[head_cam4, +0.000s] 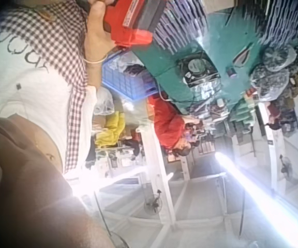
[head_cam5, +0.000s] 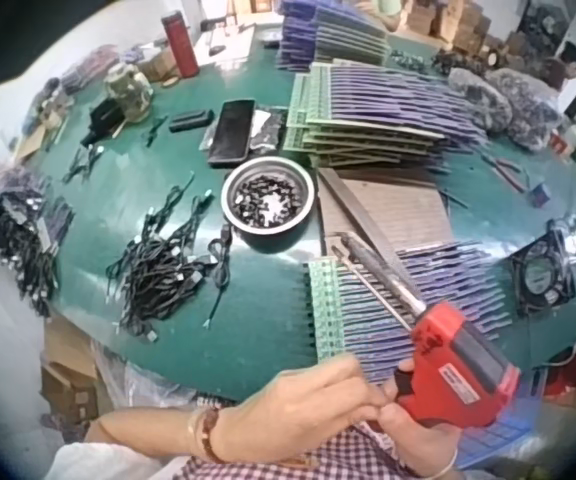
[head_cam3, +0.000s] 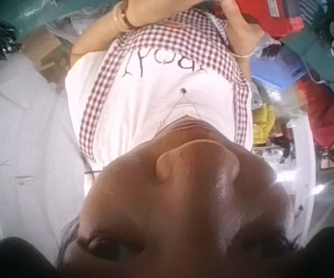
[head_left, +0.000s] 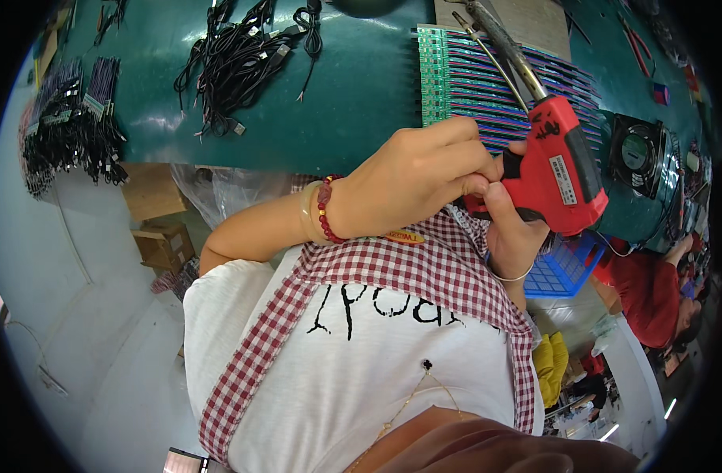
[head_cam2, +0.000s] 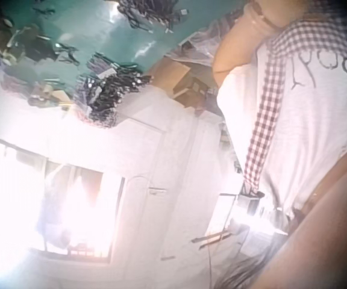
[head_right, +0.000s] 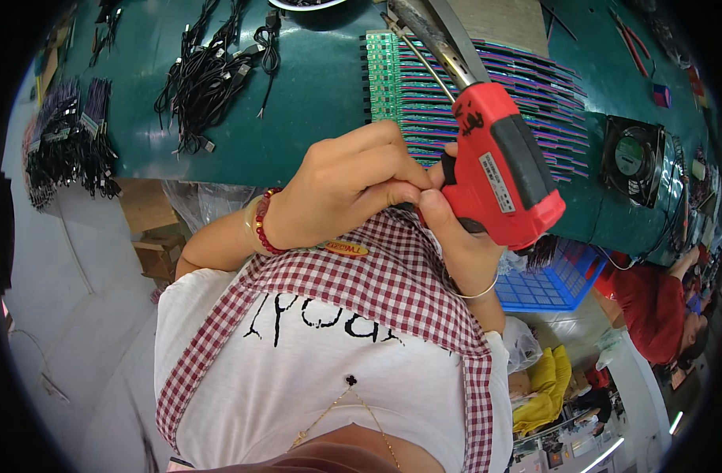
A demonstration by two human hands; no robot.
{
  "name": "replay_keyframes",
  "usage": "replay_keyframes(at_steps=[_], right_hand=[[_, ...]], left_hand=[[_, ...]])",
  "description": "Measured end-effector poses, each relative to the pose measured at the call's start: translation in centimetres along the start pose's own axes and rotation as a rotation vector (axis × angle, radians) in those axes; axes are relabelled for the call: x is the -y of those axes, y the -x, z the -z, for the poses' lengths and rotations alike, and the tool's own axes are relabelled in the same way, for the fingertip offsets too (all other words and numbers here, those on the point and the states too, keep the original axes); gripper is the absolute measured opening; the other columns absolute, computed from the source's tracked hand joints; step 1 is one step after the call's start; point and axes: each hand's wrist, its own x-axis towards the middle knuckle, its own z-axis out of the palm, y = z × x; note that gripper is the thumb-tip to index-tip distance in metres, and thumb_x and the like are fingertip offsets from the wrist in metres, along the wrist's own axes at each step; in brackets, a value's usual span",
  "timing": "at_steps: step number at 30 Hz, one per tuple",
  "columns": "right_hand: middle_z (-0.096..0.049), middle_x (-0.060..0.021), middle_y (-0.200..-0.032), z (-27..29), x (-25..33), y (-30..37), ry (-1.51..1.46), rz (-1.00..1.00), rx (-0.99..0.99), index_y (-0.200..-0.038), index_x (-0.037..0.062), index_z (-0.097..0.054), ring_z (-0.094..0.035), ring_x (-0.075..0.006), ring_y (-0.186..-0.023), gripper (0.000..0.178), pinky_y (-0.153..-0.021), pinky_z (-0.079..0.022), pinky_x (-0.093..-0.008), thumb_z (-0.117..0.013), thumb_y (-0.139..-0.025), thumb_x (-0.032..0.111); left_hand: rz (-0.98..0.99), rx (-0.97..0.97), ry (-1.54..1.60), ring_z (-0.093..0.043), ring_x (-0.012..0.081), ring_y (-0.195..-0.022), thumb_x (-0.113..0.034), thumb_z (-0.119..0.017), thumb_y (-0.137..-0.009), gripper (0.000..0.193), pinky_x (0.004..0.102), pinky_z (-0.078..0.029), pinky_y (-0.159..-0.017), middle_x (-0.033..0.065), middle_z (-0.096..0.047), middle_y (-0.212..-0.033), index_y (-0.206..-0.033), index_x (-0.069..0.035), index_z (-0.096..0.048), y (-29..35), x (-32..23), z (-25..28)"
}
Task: The person solders electronic components onto a strip of circuit boards with a soldering iron, connecting wires to the boards.
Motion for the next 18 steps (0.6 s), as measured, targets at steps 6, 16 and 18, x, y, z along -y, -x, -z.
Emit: replay_keyframes(at_steps=[6, 16, 18], right_hand=[[-0.055, -0.0055, -0.083, -0.3, -0.1, 0.2, 0.036, 0.077, 0.05, -0.12, -0.0032, -0.043, -0.053, -0.0098, -0.075, 0.044, -0.066, -0.044, -0.0223, -0.058, -0.079, -0.007], [-0.057, -0.0074, -0.086, 0.0, -1.5, 0.5, 0.404, -0.008, 0.247, -0.118, -0.0037, -0.043, -0.055, -0.0135, -0.079, 0.04, -0.074, -0.046, -0.0259, -0.056, -0.08, -0.007], [-0.058, -0.0078, -0.086, 0.4, -1.9, 0.7, 0.339, -0.067, 0.21, -0.117, -0.0039, -0.044, -0.056, -0.0139, -0.079, 0.039, -0.074, -0.046, -0.0265, -0.057, -0.08, -0.006]], left_hand=[[0.235, 0.048, 0.191, -0.059, 0.016, -0.065, -0.006, -0.066, -0.075, 0.012, 0.0262, -0.047, -0.058, 0.007, -0.059, -0.077, -0.084, 0.0, -0.06, 0.4, -0.5, 0.7], [0.524, 0.267, 0.122, -0.056, 0.0078, -0.056, -0.004, -0.056, -0.081, 0.007, 0.0218, -0.045, -0.05, 0.0054, -0.06, -0.065, -0.079, 0.002, -0.057, 1.6, 0.5, 2.2], [0.675, 0.252, 0.219, -0.054, 0.0064, -0.055, -0.005, -0.055, -0.081, 0.008, 0.0203, -0.043, -0.049, 0.0046, -0.059, -0.065, -0.079, 0.002, -0.056, 1.6, 1.5, 2.9]])
